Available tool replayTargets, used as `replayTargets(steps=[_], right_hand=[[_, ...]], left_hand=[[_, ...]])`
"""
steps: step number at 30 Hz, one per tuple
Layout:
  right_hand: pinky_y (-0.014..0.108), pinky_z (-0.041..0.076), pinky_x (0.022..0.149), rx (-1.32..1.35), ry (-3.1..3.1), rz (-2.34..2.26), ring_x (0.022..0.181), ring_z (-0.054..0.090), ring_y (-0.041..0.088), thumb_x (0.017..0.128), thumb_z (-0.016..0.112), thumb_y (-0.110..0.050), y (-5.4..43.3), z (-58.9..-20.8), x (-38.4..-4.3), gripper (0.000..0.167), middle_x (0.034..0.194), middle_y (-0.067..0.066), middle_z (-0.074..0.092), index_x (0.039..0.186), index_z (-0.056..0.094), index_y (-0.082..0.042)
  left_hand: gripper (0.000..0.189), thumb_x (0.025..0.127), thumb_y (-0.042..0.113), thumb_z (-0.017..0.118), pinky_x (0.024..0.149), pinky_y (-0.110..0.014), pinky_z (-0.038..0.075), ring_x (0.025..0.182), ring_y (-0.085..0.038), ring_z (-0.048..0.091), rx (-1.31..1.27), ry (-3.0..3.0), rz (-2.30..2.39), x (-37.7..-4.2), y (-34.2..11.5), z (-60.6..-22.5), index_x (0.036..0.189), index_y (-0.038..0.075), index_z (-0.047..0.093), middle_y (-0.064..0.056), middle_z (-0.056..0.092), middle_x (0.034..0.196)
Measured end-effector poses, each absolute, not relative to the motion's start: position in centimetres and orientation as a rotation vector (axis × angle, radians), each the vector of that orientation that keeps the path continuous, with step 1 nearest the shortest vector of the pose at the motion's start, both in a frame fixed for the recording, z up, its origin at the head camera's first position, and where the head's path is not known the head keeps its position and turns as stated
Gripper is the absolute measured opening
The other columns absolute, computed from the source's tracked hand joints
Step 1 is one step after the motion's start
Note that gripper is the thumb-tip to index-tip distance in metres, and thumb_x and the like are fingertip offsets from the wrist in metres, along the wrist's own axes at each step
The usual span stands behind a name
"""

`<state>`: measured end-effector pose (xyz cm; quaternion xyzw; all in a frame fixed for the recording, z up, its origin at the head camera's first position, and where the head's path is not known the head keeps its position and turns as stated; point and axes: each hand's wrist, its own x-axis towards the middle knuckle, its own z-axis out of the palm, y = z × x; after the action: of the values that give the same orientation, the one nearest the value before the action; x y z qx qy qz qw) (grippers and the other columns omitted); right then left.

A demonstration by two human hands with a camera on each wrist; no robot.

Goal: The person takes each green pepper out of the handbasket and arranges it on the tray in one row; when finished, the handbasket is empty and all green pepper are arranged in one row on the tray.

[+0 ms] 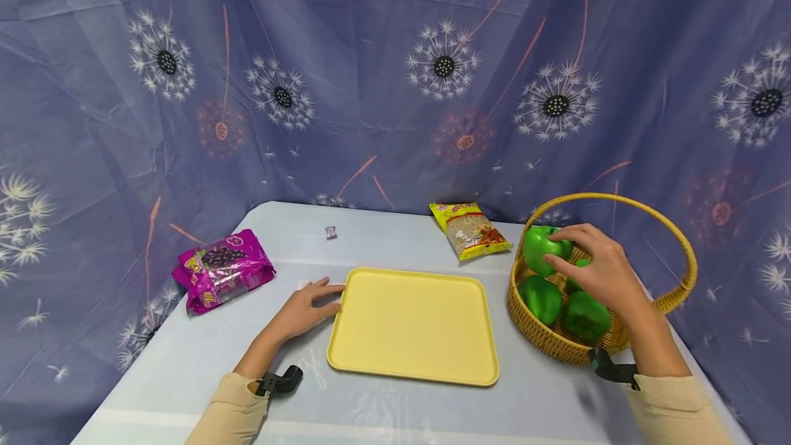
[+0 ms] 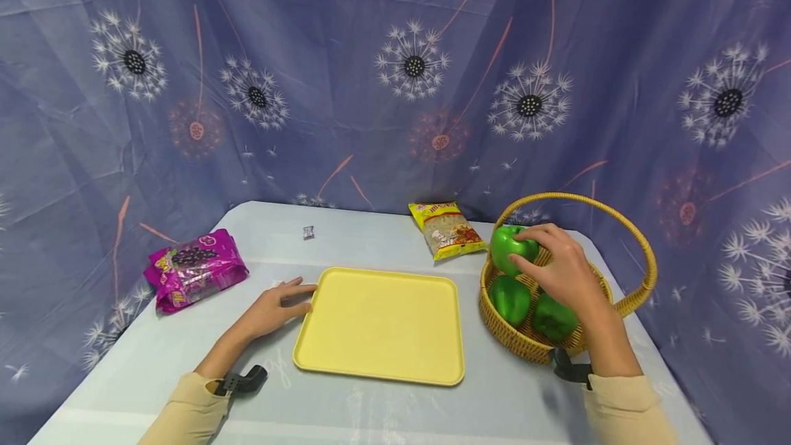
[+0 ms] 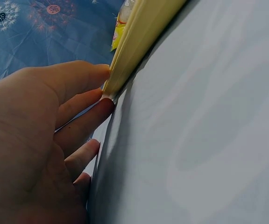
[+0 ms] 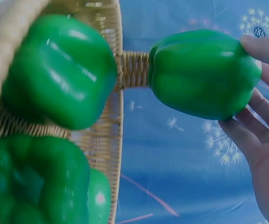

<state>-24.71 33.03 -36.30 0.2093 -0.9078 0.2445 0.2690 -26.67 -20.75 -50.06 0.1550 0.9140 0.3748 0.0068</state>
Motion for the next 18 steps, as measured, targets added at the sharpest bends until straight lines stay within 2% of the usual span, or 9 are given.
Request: replayTargets(steps=[5, 11, 18], right_hand=[[0.038, 0.046, 0.077, 0.622, -2.407, 0.671, 0.102, 0.056, 0.019, 0.078, 0.082, -0.021, 31.4, -36.4, -24.7, 0.039, 0.113, -0.003, 0.059, 0.114, 0.069, -0.015], [0.039, 0.048, 0.08, 0.689, -2.381, 0.705, 0.106, 0.056, 0.019, 0.076, 0.083, -0.022, 29.1, -36.4, -24.8, 0.043, 0.116, -0.003, 0.059, 0.116, 0.069, -0.015], [0.041, 0.05, 0.078, 0.777, -2.36, 0.705, 0.103, 0.056, 0.018, 0.076, 0.084, -0.022, 26.8, -37.1, -25.3, 0.041, 0.115, 0.0, 0.059, 0.113, 0.07, -0.013]], left_hand=[[0.043, 0.089, 0.039, 0.067, 0.106, -0.068, 0.015, 0.136, -0.05, 0.023, 0.489, 2.867, 1.158, -26.8, -20.9, -50.3, 0.131, 0.026, 0.062, -0.015, 0.041, 0.147], [0.047, 0.087, 0.041, 0.069, 0.105, -0.069, 0.016, 0.135, -0.051, 0.022, 0.516, 2.86, 1.159, -26.8, -20.9, -50.2, 0.131, 0.025, 0.062, -0.017, 0.041, 0.147], [0.048, 0.087, 0.043, 0.069, 0.105, -0.069, 0.017, 0.135, -0.051, 0.023, 0.497, 2.86, 1.145, -26.7, -20.8, -50.1, 0.131, 0.026, 0.062, -0.016, 0.041, 0.147]])
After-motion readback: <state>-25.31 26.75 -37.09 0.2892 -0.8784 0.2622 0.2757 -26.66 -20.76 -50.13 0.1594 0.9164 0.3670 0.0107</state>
